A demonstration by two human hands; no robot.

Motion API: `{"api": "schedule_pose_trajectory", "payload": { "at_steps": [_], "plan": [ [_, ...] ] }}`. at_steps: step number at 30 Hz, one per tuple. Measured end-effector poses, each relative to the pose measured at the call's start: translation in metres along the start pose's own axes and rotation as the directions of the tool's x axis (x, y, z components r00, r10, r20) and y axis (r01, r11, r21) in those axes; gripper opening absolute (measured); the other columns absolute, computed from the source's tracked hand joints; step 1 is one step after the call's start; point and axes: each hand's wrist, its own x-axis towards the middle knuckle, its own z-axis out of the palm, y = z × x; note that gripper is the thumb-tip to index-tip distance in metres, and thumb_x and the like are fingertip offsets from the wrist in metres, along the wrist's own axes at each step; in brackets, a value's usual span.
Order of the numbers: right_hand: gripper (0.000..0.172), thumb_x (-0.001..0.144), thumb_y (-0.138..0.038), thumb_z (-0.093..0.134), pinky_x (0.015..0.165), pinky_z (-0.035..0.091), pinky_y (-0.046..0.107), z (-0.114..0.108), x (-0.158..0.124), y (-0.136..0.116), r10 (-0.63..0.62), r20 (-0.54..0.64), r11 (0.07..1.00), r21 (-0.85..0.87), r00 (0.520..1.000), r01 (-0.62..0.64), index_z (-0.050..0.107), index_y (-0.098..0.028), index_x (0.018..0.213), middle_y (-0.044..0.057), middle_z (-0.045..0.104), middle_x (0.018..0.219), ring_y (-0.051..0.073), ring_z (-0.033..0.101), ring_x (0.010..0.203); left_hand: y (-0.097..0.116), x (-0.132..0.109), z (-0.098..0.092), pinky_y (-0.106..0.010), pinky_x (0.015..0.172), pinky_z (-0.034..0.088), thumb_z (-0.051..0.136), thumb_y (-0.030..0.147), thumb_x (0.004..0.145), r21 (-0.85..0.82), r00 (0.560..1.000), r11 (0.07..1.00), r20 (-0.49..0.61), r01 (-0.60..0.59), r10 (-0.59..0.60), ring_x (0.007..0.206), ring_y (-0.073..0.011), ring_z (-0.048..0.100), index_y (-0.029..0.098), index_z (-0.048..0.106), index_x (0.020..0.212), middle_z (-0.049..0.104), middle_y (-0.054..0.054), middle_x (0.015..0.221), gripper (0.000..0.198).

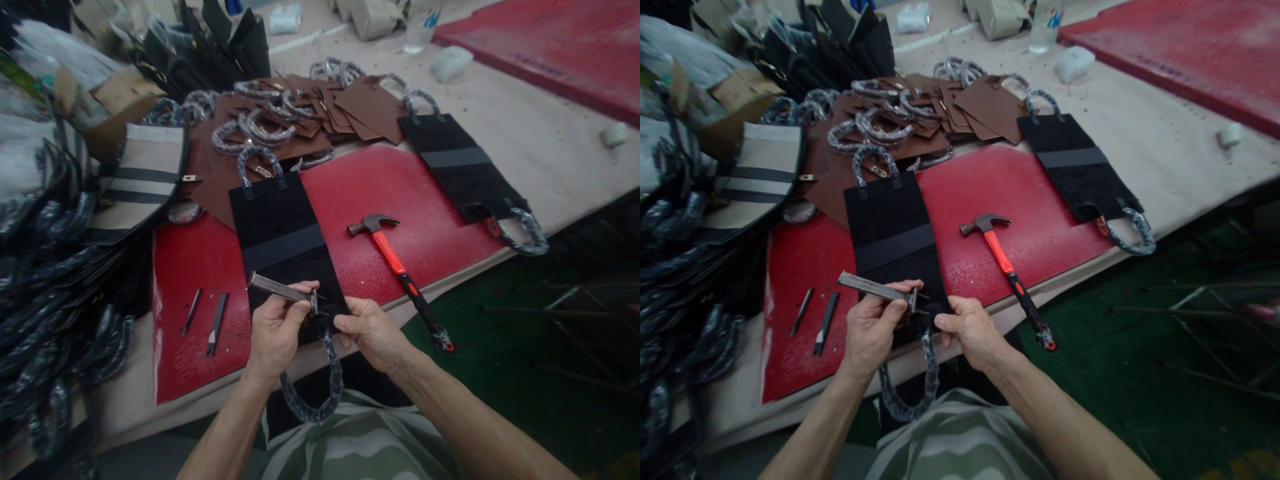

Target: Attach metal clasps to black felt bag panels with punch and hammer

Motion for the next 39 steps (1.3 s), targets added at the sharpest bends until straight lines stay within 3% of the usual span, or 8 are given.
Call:
{"api": "schedule_pose_trajectory", "payload": {
  "at_steps": [11, 18, 27, 34, 39],
  "plan": [
    [0.027, 0.061, -0.029, 0.084, 0.050, 0.038, 0.021, -0.006, 0.002, 0.003, 0.023, 0.023, 0.998, 0.053, 0.999, -0.025, 0.068, -0.014, 0.078, 0.002, 0.061, 0.074, 0.011, 0.049, 0.059, 0.002, -0.001, 0.007, -0.030, 0.088, 0.056, 0.063, 0.037, 0.091, 0.003, 0.999, 1.000, -0.052, 0.014, -0.014, 0.103, -0.0221, 0.068, 0.017, 0.072, 0.104, 0.074, -0.009, 0.110, 0.025],
    [0.031, 0.061, -0.033, 0.085, 0.054, 0.039, 0.022, -0.006, 0.000, 0.005, -0.009, 0.031, 0.999, 0.046, 0.999, 0.008, 0.072, -0.015, 0.083, 0.002, 0.063, 0.075, 0.012, 0.050, 0.061, -0.002, -0.002, 0.008, -0.029, 0.082, 0.057, 0.066, 0.038, 0.089, -0.142, 0.994, 0.986, -0.052, 0.091, -0.099, 0.100, -0.0220, 0.069, 0.017, 0.071, 0.107, 0.073, -0.010, 0.111, 0.028],
    [0.033, 0.060, -0.034, 0.085, 0.054, 0.037, 0.023, -0.007, -0.004, 0.010, -0.056, 0.033, 0.998, -0.008, 0.998, 0.057, 0.072, -0.015, 0.084, 0.001, 0.063, 0.073, 0.011, 0.049, 0.058, -0.004, -0.010, 0.008, -0.025, 0.075, 0.056, 0.065, 0.036, 0.089, -0.149, 0.998, 0.988, -0.040, 0.044, -0.050, 0.097, -0.0200, 0.069, 0.018, 0.071, 0.105, 0.073, -0.008, 0.111, 0.024],
    [0.035, 0.062, -0.037, 0.086, 0.060, 0.040, 0.024, -0.011, -0.006, 0.017, -0.131, 0.066, 0.990, -0.042, 0.989, 0.134, 0.073, -0.015, 0.085, 0.000, 0.062, 0.074, 0.012, 0.051, 0.063, 0.006, -0.013, 0.006, -0.019, 0.057, 0.050, 0.066, 0.038, 0.087, -0.149, 0.992, 0.982, -0.017, 0.118, -0.122, 0.080, -0.0156, 0.067, 0.018, 0.072, 0.107, 0.073, -0.008, 0.106, 0.029],
    [0.037, 0.067, -0.042, 0.085, 0.060, 0.042, 0.024, -0.008, -0.011, 0.022, -0.158, 0.061, 0.984, -0.074, 0.986, 0.162, 0.070, -0.015, 0.088, 0.000, 0.063, 0.074, 0.013, 0.053, 0.063, 0.000, -0.012, 0.006, -0.018, 0.054, 0.047, 0.067, 0.037, 0.087, -0.189, 0.991, 0.973, 0.015, 0.131, -0.130, 0.066, -0.0103, 0.061, 0.018, 0.072, 0.107, 0.072, -0.005, 0.095, 0.028]
  ]
}}
